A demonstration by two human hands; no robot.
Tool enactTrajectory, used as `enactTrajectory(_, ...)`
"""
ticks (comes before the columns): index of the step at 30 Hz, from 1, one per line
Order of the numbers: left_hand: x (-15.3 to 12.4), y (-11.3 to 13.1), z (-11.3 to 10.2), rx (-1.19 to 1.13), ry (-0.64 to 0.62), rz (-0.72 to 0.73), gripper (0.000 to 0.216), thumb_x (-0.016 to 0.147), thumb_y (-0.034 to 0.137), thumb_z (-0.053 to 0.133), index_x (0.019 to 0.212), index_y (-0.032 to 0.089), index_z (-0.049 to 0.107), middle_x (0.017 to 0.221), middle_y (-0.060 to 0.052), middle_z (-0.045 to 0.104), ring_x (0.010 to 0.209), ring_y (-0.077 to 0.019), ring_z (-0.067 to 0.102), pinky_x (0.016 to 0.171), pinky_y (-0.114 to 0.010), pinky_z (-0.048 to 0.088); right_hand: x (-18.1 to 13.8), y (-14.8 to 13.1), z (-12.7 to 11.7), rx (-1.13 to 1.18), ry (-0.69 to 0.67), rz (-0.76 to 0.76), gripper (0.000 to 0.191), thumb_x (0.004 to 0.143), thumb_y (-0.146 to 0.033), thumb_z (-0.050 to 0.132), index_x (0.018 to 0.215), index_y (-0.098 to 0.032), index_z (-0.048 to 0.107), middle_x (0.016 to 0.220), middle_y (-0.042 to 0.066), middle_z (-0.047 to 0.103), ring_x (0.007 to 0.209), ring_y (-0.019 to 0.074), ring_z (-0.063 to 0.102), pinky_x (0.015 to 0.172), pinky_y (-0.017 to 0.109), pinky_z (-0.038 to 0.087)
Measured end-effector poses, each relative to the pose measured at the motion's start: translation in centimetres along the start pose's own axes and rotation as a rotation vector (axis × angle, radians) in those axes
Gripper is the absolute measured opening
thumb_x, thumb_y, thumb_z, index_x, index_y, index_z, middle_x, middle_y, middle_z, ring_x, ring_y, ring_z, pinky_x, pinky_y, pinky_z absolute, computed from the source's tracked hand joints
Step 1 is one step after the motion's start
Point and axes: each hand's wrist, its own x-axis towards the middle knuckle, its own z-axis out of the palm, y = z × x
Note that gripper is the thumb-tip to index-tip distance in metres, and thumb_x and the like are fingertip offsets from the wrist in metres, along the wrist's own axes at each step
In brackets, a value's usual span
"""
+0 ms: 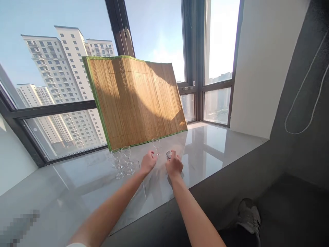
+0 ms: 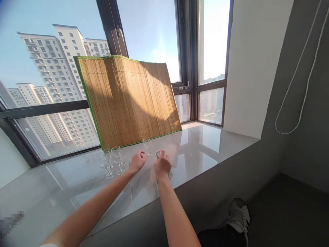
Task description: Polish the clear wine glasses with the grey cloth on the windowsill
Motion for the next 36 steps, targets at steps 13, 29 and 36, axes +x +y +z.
enactTrajectory(13,-15.3,-10.8,-11.5,0.426,-0.011,-0.177,0.020,0.085,0.042,0.049,0.089,0.024,0.056,0.077,-0.003,0.065,0.073,-0.0205,0.061,0.063,-0.027,0.034,-0.2,-1.1,0.0,-0.116,-0.182,-0.029,0.044,0.088,-0.016,0.043,0.132,-0.023,0.044,0.106,0.010,0.058,0.097,0.0206,0.061,0.076,0.029,0.042)
enactTrajectory(29,-15.0,-8.5,-11.3,0.473,-0.096,-0.258,0.026,0.085,0.047,0.048,0.094,0.025,0.057,0.081,-0.004,0.068,0.079,-0.0219,0.062,0.068,-0.029,0.033,-0.3,-1.0,0.0,-0.056,-0.296,-0.107,0.042,0.088,-0.018,0.047,0.129,-0.023,0.048,0.101,0.010,0.061,0.099,0.0218,0.060,0.074,0.029,0.042)
enactTrajectory(36,-14.9,-7.6,-11.6,0.463,-0.126,-0.315,0.028,0.086,0.049,0.047,0.096,0.025,0.057,0.087,-0.005,0.069,0.085,-0.0221,0.063,0.073,-0.029,0.034,-0.4,-0.8,0.2,-0.049,-0.313,-0.171,0.041,0.087,-0.020,0.048,0.128,-0.024,0.047,0.099,0.009,0.061,0.094,0.0219,0.062,0.071,0.029,0.041)
